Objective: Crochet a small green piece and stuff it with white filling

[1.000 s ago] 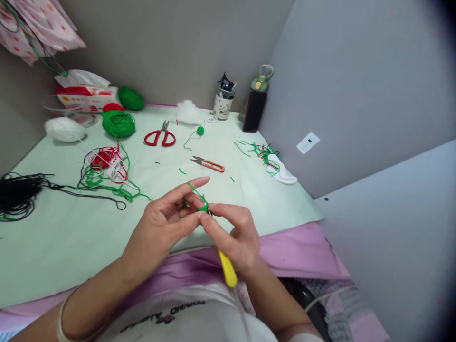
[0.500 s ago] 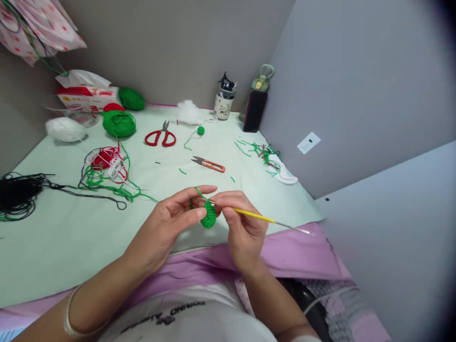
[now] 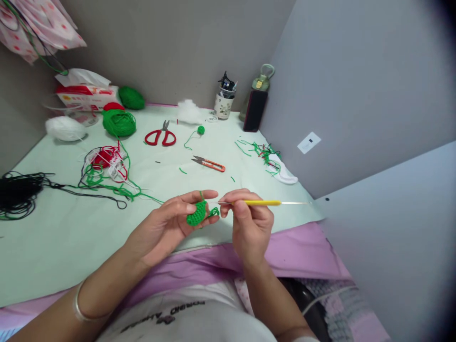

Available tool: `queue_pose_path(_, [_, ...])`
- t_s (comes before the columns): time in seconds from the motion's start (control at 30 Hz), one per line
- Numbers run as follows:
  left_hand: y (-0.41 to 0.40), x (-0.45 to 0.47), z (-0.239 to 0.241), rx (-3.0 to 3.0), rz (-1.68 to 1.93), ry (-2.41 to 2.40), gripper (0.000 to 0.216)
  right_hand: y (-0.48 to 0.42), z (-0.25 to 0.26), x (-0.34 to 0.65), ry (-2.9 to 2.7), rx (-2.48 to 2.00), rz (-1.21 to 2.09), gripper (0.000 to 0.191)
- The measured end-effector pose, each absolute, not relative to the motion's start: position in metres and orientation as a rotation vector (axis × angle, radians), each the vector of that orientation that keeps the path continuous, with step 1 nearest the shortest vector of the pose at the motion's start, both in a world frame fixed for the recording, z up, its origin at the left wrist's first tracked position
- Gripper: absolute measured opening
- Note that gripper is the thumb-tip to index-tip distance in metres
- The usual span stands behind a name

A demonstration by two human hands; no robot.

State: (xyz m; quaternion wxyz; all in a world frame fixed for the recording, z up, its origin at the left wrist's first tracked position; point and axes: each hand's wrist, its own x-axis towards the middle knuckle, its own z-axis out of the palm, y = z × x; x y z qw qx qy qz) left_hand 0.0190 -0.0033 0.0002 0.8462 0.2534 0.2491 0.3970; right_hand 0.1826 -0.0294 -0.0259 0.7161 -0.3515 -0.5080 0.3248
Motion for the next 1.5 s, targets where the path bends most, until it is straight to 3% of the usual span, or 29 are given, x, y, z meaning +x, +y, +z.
queue_pose_path(0.1, [-0.004, 0.017, 0.002, 0.563, 0.835, 0.551, 0.011, -0.028, -0.023, 0.185, -0.97, -0.72, 0.937, 0.015])
queue_pose_path(0.17, [-0.006, 0.017, 0.001, 0.647, 0.803, 0.574, 0.02, -0.028, -0.022, 0.184, -0.959, -0.689, 0.993, 0.017])
queue_pose_path(0.37, [-0.009, 0.018, -0.007, 1.021, 0.861, 0.73, 0.041, -0.033, -0.022, 0.181, -1.306, -0.744, 0.685, 0.014])
queue_pose_path(0.5, [-0.011, 0.015, -0.004, 1.134, 0.858, 0.785, 0.048, -0.031, -0.026, 0.182, -1.181, -0.714, 0.842, 0.015])
queue_pose_path(0.73, [-0.012, 0.011, 0.003, 1.198, 0.875, 0.87, 0.047, -0.025, -0.022, 0.182, -0.949, -0.603, 1.187, 0.015])
queue_pose_path(1.0, [-0.012, 0.01, 0.008, 1.241, 0.833, 0.89, 0.041, -0.029, -0.021, 0.192, -1.137, -0.602, 1.1, 0.018])
queue_pose_path(1.27, [-0.011, 0.01, 0.012, 1.321, 0.906, 0.954, 0.033, -0.037, -0.014, 0.194, -1.357, -0.724, 0.755, 0.018])
queue_pose_path(1.37, [-0.011, 0.009, 0.011, 1.293, 0.898, 0.926, 0.021, -0.036, -0.015, 0.193, -1.288, -0.709, 0.852, 0.018])
queue_pose_path(1.5, [-0.01, 0.007, 0.01, 1.256, 0.887, 0.867, 0.031, -0.03, -0.018, 0.191, -1.106, -0.691, 1.05, 0.019])
